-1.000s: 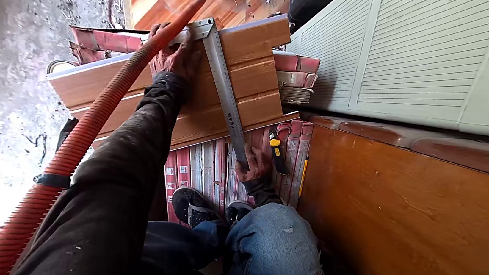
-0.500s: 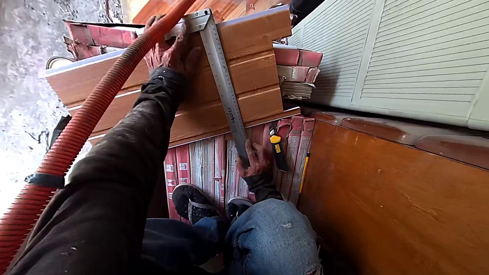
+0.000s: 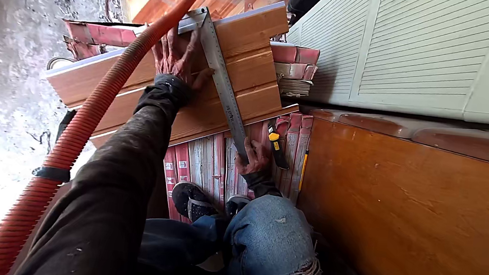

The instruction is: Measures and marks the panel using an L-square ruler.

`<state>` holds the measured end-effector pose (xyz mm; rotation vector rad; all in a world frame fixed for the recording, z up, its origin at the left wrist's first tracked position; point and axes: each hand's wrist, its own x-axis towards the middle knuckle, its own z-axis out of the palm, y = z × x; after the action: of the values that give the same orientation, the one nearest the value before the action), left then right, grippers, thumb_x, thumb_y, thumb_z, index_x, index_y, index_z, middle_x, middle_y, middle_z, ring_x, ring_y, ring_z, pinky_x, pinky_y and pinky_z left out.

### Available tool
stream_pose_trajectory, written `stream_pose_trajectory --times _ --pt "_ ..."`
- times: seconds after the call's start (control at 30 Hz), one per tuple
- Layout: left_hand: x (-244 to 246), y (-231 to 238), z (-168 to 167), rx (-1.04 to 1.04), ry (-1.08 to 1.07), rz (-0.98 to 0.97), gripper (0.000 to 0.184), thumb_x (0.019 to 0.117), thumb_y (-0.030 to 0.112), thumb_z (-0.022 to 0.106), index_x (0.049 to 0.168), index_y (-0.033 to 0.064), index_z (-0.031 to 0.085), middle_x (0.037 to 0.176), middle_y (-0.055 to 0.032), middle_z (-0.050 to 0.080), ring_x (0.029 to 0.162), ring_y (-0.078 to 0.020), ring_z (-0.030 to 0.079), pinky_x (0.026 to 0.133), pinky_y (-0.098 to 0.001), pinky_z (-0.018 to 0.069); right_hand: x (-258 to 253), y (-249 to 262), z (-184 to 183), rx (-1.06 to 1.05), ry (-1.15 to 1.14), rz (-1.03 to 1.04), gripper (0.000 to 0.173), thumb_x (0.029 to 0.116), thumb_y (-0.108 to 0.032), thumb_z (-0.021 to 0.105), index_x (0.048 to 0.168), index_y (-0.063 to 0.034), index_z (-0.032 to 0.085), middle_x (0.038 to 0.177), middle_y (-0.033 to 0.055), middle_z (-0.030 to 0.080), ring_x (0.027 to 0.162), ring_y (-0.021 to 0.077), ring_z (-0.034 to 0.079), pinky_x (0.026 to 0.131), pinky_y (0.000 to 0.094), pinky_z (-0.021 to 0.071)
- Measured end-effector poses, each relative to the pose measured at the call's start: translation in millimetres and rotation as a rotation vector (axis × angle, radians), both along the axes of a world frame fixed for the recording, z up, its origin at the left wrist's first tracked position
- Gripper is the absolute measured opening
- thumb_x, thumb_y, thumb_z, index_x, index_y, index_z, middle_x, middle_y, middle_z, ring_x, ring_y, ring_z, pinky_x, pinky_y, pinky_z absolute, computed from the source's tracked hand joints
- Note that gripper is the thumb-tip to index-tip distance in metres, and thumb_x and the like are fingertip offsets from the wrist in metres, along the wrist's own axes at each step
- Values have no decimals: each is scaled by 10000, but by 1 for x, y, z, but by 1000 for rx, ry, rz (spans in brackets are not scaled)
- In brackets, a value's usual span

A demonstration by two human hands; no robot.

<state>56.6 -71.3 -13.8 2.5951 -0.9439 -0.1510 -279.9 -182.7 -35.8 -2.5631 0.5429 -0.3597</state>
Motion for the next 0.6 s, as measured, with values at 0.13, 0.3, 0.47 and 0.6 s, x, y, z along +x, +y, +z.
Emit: stream_pose_trajectory --times 0.13,0.3,0.47,0.6 --pt "-11 -3 -6 -66 -44 -89 558 1017 505 476 1503 236 534 1644 -257 299 1546 -456 217 1220 -697 94 0 0 -3 -39 -7 1 525 854 -356 669 1248 -16 730 1121 223 697 894 263 699 791 350 589" --pt "-22 -10 -14 -41 -51 -88 838 952 656 448 1549 69 438 1666 -186 305 1566 -376 218 1248 -649 54 2 2 -1 11 -15 -19 529 839 -331 694 1245 6 724 1106 234 691 882 275 697 776 362 598" --pt "-24 -13 -12 4 -39 -79 854 945 666 435 1570 85 406 1675 -175 289 1561 -380 228 1233 -665 67 1 2 -5 -23 -18 -27 525 831 -356 686 1217 -5 744 1079 231 702 864 274 705 763 356 602" --pt "-24 -12 -13 0 -51 -84 861 955 678 404 1579 86 391 1680 -175 277 1561 -375 231 1232 -661 73 1 0 -2 -41 -15 -13 529 832 -364 679 1204 6 744 1069 241 707 866 287 708 775 371 601"
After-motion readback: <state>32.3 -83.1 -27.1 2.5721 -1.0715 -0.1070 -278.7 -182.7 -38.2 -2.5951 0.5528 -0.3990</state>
